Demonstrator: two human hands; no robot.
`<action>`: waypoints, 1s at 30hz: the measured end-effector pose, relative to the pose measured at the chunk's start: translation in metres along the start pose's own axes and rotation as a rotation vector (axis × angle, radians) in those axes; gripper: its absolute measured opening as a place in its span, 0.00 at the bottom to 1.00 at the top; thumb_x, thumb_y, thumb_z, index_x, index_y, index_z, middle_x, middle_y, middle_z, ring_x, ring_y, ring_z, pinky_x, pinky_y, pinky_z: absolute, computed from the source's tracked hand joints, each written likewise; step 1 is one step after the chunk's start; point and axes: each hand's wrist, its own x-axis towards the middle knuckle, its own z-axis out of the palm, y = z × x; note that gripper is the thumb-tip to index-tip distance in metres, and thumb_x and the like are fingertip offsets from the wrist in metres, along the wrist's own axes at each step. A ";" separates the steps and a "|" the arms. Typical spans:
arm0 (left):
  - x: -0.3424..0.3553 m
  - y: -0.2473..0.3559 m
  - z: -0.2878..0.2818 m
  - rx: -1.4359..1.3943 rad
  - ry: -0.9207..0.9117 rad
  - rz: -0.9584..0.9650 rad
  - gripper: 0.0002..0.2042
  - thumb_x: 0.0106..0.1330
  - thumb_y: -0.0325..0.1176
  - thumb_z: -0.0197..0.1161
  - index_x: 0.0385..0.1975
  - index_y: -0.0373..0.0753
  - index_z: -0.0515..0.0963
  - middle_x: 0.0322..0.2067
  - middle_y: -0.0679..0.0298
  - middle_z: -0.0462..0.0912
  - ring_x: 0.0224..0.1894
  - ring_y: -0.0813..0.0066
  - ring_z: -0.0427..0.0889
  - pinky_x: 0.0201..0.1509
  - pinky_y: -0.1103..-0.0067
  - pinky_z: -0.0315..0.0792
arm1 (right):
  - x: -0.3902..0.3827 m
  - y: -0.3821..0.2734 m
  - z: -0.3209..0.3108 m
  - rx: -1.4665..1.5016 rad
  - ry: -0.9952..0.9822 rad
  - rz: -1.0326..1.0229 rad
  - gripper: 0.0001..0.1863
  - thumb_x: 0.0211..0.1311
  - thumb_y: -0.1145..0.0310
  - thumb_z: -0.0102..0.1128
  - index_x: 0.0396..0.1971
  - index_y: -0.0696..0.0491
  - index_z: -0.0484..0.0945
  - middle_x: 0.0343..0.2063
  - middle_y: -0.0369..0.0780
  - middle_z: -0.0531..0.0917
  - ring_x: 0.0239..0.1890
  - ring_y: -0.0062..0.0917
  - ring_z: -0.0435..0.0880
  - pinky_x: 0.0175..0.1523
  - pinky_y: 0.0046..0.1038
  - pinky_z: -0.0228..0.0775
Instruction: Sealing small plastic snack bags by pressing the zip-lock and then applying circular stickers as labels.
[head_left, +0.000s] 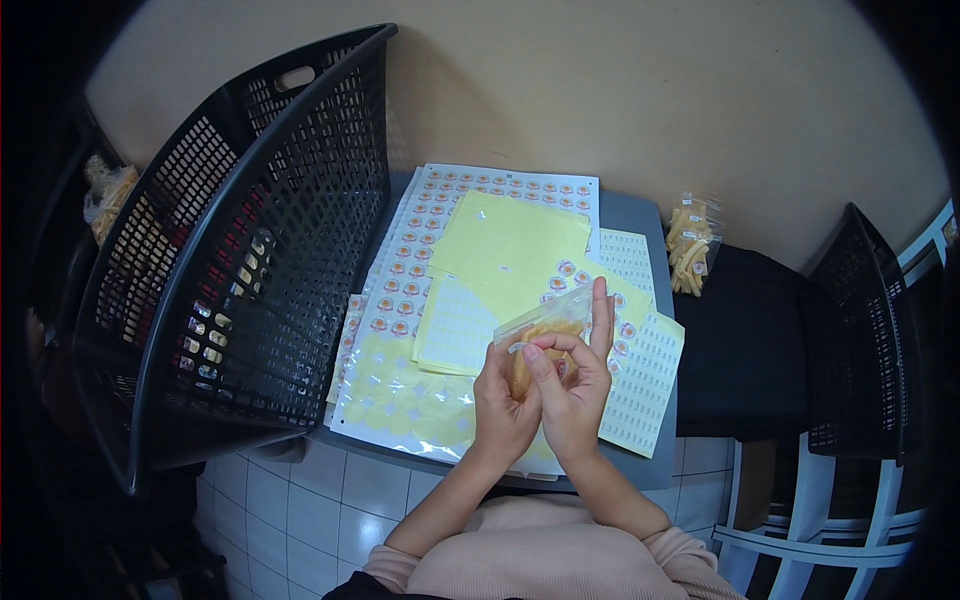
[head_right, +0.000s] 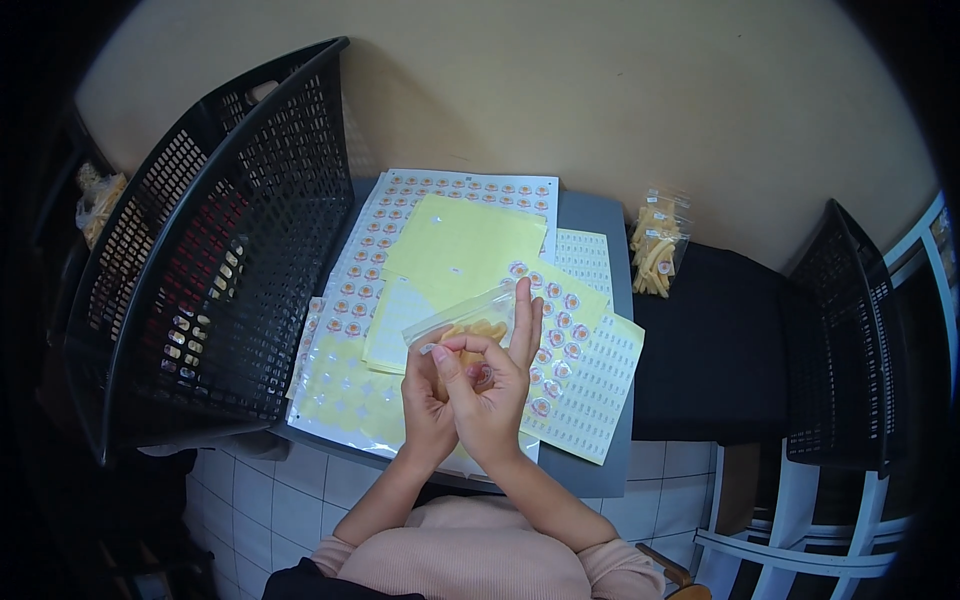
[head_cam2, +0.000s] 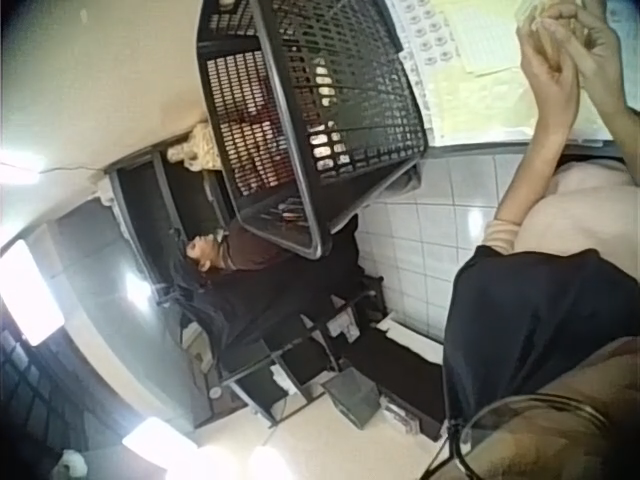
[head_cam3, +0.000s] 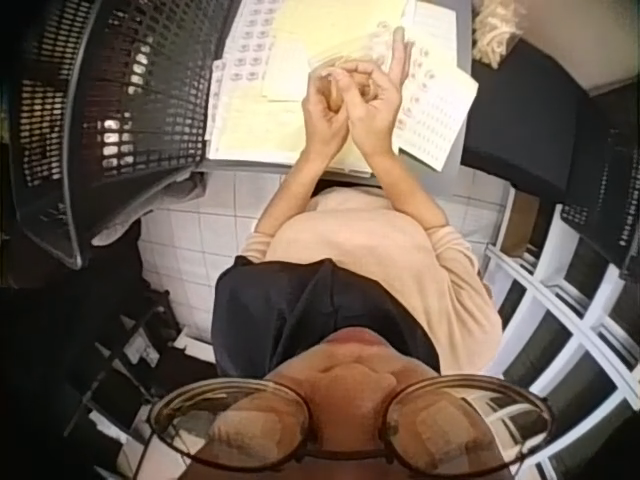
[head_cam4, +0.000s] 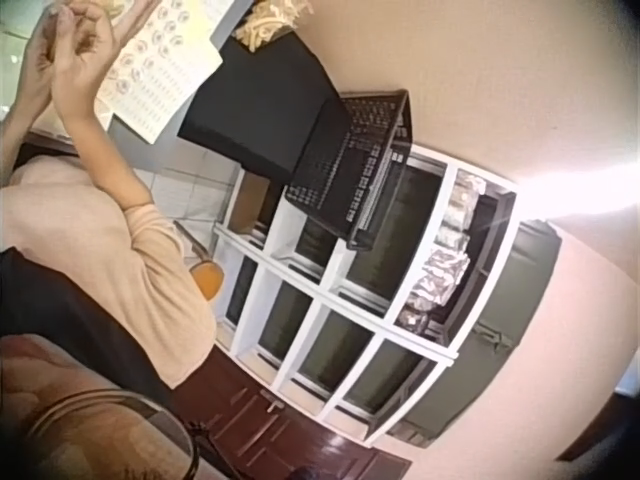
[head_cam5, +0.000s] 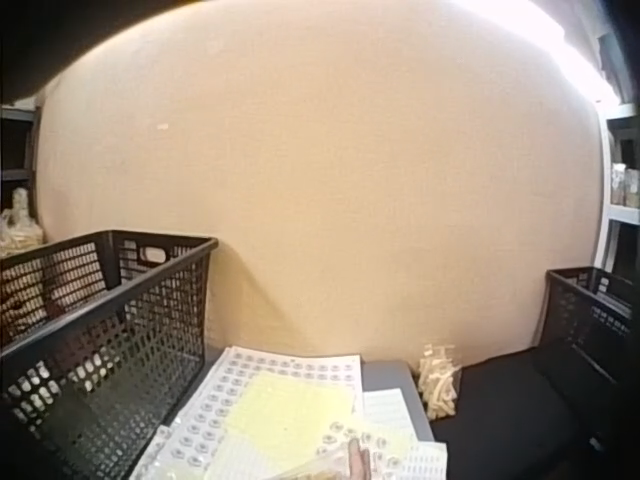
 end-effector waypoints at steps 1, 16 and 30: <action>0.000 -0.001 0.000 0.002 0.002 0.000 0.20 0.56 0.22 0.55 0.49 0.34 0.59 0.42 0.58 0.68 0.45 0.73 0.71 0.43 0.82 0.70 | -0.001 -0.001 0.001 0.002 -0.002 0.000 0.04 0.44 0.69 0.62 0.20 0.53 0.77 0.60 0.46 0.50 0.63 0.43 0.38 0.62 0.43 0.28; -0.001 -0.006 0.005 0.043 0.019 0.096 0.22 0.56 0.21 0.53 0.50 0.33 0.55 0.43 0.56 0.68 0.44 0.70 0.72 0.41 0.82 0.71 | -0.002 -0.006 0.002 0.259 0.028 0.154 0.04 0.46 0.72 0.61 0.21 0.55 0.76 0.60 0.47 0.49 0.64 0.39 0.40 0.62 0.36 0.37; -0.001 0.004 0.011 0.251 0.053 0.266 0.25 0.52 0.20 0.58 0.50 0.36 0.57 0.44 0.55 0.69 0.46 0.64 0.72 0.45 0.74 0.69 | 0.000 -0.001 -0.003 0.058 0.000 -0.004 0.05 0.42 0.71 0.63 0.18 0.54 0.76 0.58 0.50 0.51 0.62 0.40 0.48 0.60 0.37 0.42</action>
